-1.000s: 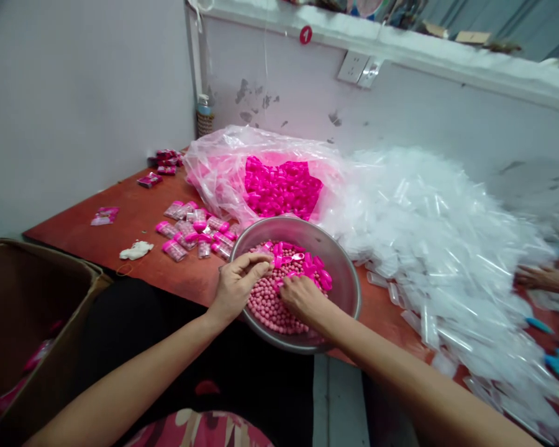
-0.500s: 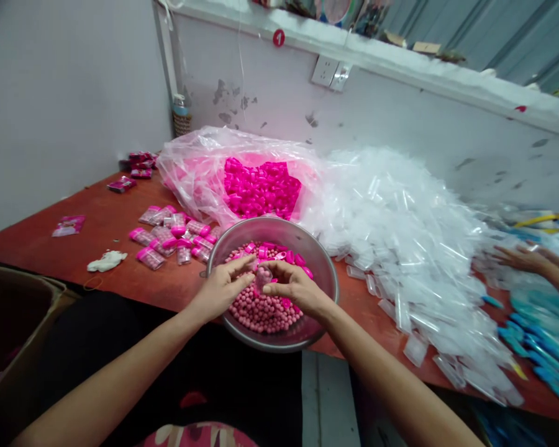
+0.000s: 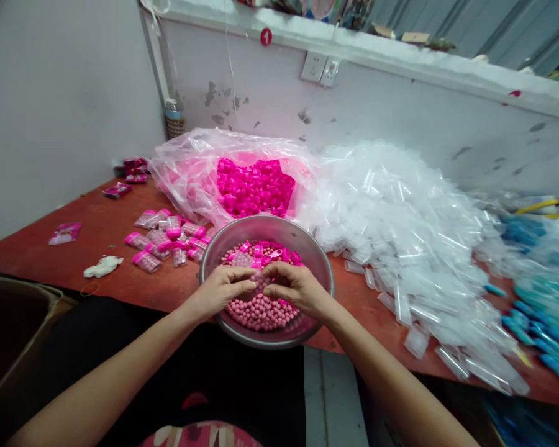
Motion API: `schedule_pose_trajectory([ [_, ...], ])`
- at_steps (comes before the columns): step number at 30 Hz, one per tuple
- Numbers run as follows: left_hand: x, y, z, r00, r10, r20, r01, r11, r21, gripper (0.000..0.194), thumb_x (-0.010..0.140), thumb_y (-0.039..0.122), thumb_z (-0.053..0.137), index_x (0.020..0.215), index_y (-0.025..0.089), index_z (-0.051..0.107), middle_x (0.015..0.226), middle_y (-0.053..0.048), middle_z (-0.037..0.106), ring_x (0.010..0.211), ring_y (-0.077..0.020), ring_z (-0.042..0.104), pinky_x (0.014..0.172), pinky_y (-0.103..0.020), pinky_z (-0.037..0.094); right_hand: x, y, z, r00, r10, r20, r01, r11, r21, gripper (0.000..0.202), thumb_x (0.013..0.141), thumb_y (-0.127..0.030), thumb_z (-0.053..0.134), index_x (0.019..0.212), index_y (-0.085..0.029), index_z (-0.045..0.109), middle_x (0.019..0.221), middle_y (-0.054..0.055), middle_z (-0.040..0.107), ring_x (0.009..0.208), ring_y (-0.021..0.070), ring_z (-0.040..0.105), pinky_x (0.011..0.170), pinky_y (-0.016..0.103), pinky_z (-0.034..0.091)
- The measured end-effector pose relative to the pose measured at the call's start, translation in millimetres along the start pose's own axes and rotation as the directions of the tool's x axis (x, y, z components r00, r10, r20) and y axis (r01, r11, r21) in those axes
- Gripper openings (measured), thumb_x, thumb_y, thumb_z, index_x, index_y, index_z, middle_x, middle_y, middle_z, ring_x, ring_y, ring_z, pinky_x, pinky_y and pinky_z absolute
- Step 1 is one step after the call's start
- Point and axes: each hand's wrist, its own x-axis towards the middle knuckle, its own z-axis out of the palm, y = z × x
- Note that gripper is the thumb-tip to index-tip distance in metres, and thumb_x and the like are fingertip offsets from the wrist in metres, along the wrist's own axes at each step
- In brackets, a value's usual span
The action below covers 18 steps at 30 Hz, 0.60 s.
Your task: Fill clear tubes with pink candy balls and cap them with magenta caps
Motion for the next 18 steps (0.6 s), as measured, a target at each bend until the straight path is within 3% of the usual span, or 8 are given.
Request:
schedule_pose_trajectory([
  [3,-1,-3,1.5,0.998,0.054,-0.032,-0.051,0.993,0.107,0.021,0.075,0.024,0.057,0.087,0.013,0.070,0.076,-0.004,0.067,0.070,-0.0153,0.058,0.065,-0.024,0.045,1,-9,-5,0.996,0.032,0.085,-0.025,0.996,-0.081,0.016,0.076,-0.030,0.064,0.081,-0.016,0.059,0.064,-0.002,0.057,0.059,0.0094,0.053,0.055,0.020,0.044],
  [7,0,-8,2.0,0.971,0.033,-0.235,-0.030,0.999,0.018,0.031,0.073,0.028,0.061,0.100,0.014,0.068,0.094,-0.007,0.069,0.085,-0.0200,0.061,0.076,-0.030,0.048,-1,-11,-21,0.995,0.101,0.003,-0.101,0.995,-0.013,0.023,0.077,-0.038,0.061,0.079,-0.016,0.057,0.060,-0.002,0.057,0.055,0.0103,0.054,0.054,0.023,0.045],
  [10,1,-8,1.6,0.955,-0.011,-0.297,-0.030,0.991,-0.133,0.036,0.071,0.032,0.064,0.102,0.013,0.066,0.096,-0.008,0.068,0.084,-0.0196,0.062,0.076,-0.032,0.050,-5,-6,-31,0.977,0.169,0.131,-0.123,0.946,-0.299,0.028,0.075,-0.043,0.061,0.081,-0.016,0.063,0.068,0.001,0.063,0.062,0.0138,0.058,0.060,0.024,0.045],
  [12,1,-7,1.8,0.960,-0.029,-0.280,-0.030,0.978,-0.205,0.036,0.070,0.032,0.066,0.101,0.013,0.066,0.095,-0.008,0.068,0.081,-0.0180,0.062,0.075,-0.031,0.050,-4,0,-32,0.965,0.221,0.141,-0.100,0.809,-0.580,0.027,0.075,-0.043,0.062,0.084,-0.019,0.066,0.075,0.002,0.066,0.068,0.0164,0.060,0.064,0.025,0.043],
  [14,1,-6,2.2,0.965,-0.040,-0.260,-0.025,0.970,-0.240,0.034,0.070,0.031,0.067,0.099,0.013,0.066,0.093,-0.007,0.068,0.079,-0.0162,0.062,0.074,-0.030,0.050,0,6,-26,0.965,0.259,0.031,-0.140,0.615,-0.776,0.024,0.077,-0.041,0.059,0.084,-0.019,0.066,0.077,0.004,0.067,0.070,0.0179,0.061,0.064,0.025,0.042],
  [16,1,-6,2.6,0.967,-0.046,-0.251,-0.021,0.966,-0.259,0.033,0.070,0.031,0.067,0.098,0.014,0.067,0.092,-0.007,0.068,0.077,-0.0149,0.062,0.074,-0.028,0.050,6,13,-16,0.943,0.326,-0.069,-0.216,0.442,-0.871,0.025,0.079,-0.041,0.056,0.081,-0.018,0.066,0.080,0.008,0.067,0.073,0.0206,0.062,0.063,0.026,0.042],
  [18,1,-6,2.7,0.967,-0.054,-0.249,-0.018,0.961,-0.276,0.033,0.070,0.032,0.067,0.098,0.014,0.067,0.092,-0.007,0.068,0.077,-0.0148,0.062,0.075,-0.029,0.050,12,19,-3,0.912,0.396,-0.106,-0.255,0.347,-0.903,0.029,0.076,-0.043,0.058,0.081,-0.016,0.066,0.085,0.013,0.067,0.079,0.0250,0.063,0.063,0.029,0.044],
])
